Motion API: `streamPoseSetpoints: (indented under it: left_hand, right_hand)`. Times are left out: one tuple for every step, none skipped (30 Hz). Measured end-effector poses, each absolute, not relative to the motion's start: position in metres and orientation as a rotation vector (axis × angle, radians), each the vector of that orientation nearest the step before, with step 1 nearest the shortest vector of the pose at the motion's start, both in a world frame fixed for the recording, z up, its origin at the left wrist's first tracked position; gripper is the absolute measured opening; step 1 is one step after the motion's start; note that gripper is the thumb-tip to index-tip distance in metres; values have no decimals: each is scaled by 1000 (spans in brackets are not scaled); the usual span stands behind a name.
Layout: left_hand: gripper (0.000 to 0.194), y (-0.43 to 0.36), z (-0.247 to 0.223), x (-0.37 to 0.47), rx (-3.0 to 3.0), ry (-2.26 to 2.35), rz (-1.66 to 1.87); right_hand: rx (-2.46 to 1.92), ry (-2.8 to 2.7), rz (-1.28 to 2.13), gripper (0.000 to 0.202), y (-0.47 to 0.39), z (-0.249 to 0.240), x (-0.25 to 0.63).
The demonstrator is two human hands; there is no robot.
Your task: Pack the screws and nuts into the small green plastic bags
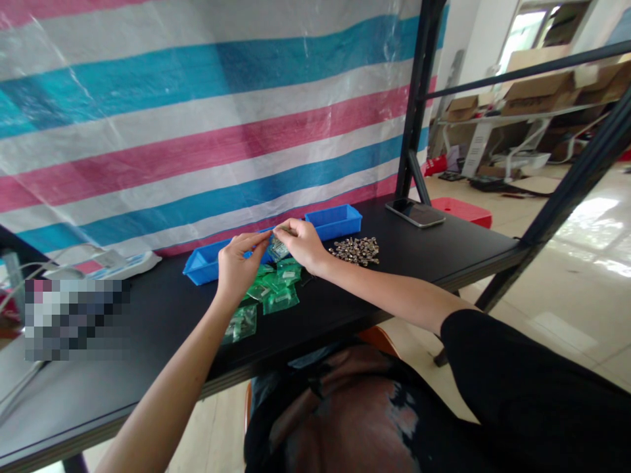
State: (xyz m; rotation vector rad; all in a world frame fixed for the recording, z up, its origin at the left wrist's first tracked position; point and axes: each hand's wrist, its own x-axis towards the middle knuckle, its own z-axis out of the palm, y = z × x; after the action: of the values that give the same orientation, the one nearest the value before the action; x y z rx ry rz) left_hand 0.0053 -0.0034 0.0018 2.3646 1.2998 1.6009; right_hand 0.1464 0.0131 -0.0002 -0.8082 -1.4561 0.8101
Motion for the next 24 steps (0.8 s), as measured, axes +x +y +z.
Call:
streamPoseSetpoints:
  left_hand:
    - [21,-4,2,5,2347,1320,1586]
    - [20,-4,2,5,2330,1337,1574]
    - [20,-4,3,5,2317,1348,1569]
    - [20,-5,3,5,2310,1352,1571]
    - [20,-5,3,5,2312,1352,1579]
    - [20,-5,3,5,2319,1353,1588]
    - [20,-6,3,6,2328,1360,1595]
    - [20,-6,3,6,2336,1374,1601]
    - [20,-6,2,6,2342,1393,1600]
    - [19,-5,2,7,2341,1414,1598]
    - [19,-5,2,7,2336,1431,1594]
    - [18,-5,1,7,2330,1441,1588]
    - [18,-4,1,7,2324,1444,1581]
    - [18,-4,1,7,2320,1443,1570]
    - [18,-4,0,7,2316,1442,1558]
    - [18,-3,0,7,2317,1446,1540]
    - [18,-3,0,7,2321,1453,1516]
    - [18,-3,1,7,2324,1466,1488]
    - [18,-4,1,7,2328,1482,1454]
    - [18,-4,2,7,2331,1499,1417]
    - [18,-4,2,7,2336,1514,1381]
    - [18,-4,3,7,2340,1526,1350]
    - [17,-4,3,6,2344,1533,1325]
    - [17,-4,4,6,2348,1533,1306]
  right_hand:
    - [-805,-1464,796,13,14,-1,146]
    - [-801,-1470,784,13,15,-2,146]
    - [-801,-1474,777,12,15,-2,146]
    - [-804,-1476,773,12,16,-3,146]
    - [-811,-1478,771,12,16,-3,146]
    - [-819,-1480,768,13,16,-3,146]
    - [-828,-1488,756,13,16,-3,146]
    - [-836,-1505,728,13,15,-3,147]
    - [-841,-1532,680,13,14,-3,147]
    - [-841,-1569,616,12,12,-3,148]
    - [-837,-1615,543,12,10,-3,148]
    - [-828,-1661,467,12,8,-3,149]
    - [-820,-1703,400,11,7,-3,150]
    - [-816,-1737,346,11,5,-4,150]
    - [-820,-1763,304,12,5,-4,151]
    - [-832,-1783,272,12,4,-5,151]
    - [-852,-1796,245,12,4,-6,151]
    - [-872,-1810,222,12,5,-6,151]
    - [-891,-1823,204,12,6,-7,151]
    - [-907,-1836,190,11,6,-8,151]
    - [-920,-1849,179,11,7,-8,151]
    - [-928,-1861,172,11,7,-9,151]
    - [-935,-1873,166,11,7,-9,151]
    - [-942,-1885,159,11,8,-10,151]
